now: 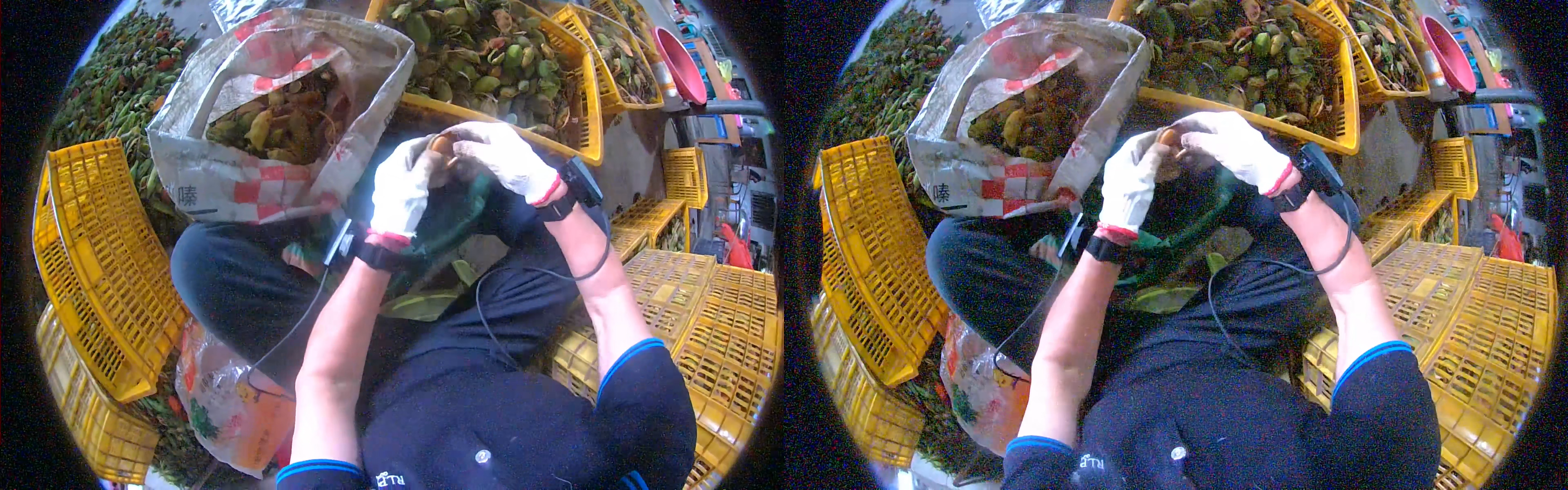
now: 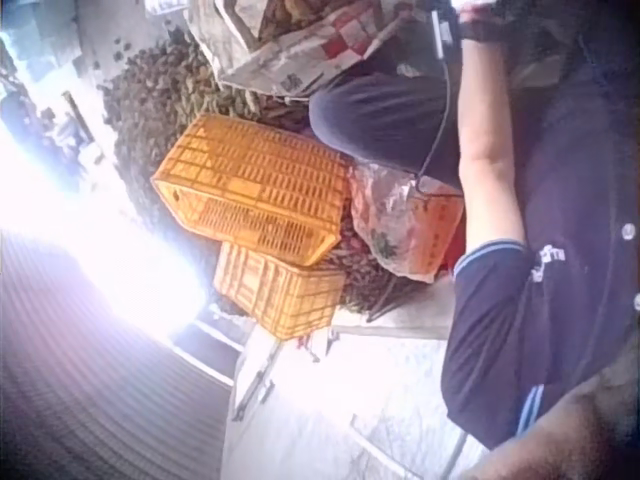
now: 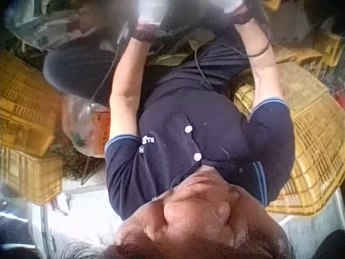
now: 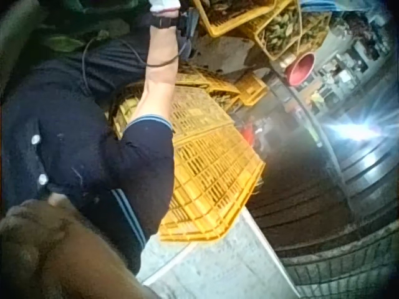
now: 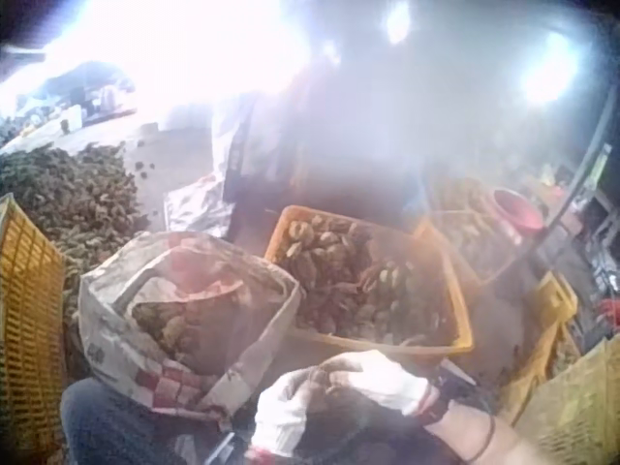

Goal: Manually sorting and peeling betel nuts into crates and bags.

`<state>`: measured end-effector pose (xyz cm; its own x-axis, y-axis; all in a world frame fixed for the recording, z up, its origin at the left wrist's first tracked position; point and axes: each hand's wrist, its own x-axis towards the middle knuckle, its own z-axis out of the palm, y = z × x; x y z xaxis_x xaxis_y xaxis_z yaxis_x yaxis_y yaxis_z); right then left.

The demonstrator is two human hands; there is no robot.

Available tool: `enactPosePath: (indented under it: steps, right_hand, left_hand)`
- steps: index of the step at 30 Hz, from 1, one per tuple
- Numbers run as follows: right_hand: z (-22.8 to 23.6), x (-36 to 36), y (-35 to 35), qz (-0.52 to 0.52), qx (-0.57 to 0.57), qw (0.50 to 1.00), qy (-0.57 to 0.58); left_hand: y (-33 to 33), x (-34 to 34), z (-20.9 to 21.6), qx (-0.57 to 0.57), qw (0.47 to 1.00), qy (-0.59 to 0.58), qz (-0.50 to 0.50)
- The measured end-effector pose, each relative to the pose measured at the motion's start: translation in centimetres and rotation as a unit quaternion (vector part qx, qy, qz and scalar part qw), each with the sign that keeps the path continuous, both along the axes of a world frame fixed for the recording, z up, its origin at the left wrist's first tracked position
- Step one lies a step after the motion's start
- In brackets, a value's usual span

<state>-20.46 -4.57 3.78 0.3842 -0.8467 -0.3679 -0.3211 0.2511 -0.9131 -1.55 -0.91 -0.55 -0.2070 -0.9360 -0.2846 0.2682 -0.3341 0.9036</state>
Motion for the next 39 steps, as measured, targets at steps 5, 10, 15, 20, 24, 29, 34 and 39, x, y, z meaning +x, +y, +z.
enactPosePath:
  steps: [5,10,15,20,24,29,34,39]
  right_hand:
    - [-0.7,-0.6,-0.3,0.044,-0.047,0.998,-0.002]
    - [-1.9,-0.3,-0.3,0.060,-0.129,0.988,0.054]
    - [-2.1,1.1,0.1,0.116,-0.227,0.945,0.207]
    - [-4.6,0.7,1.4,0.194,-0.308,0.865,0.345]
    - [-4.0,2.9,1.5,0.306,-0.169,0.873,0.339]
    - [-9.3,1.6,2.7,0.281,-0.159,0.901,0.291]
    - [-11.5,1.9,3.0,0.221,-0.196,0.911,0.289]
    - [-11.3,2.8,2.8,0.202,-0.157,0.916,0.309]
  left_hand:
    - [-0.2,0.0,-2.6,0.078,0.986,0.145,0.017]
    - [-0.3,-0.2,-3.3,0.083,0.986,0.145,0.016]
    - [0.0,-0.1,-1.5,-0.007,0.966,-0.260,0.001]
    - [1.0,-1.0,-4.0,-0.049,0.940,-0.338,-0.026]
    - [2.6,-0.8,-7.8,-0.048,0.922,-0.373,-0.087]
    - [3.3,-2.2,-14.5,0.020,0.960,-0.234,-0.153]
    - [2.3,-1.6,-11.9,0.162,0.973,-0.147,-0.077]
    - [2.2,-1.2,-10.1,0.190,0.972,-0.134,-0.035]
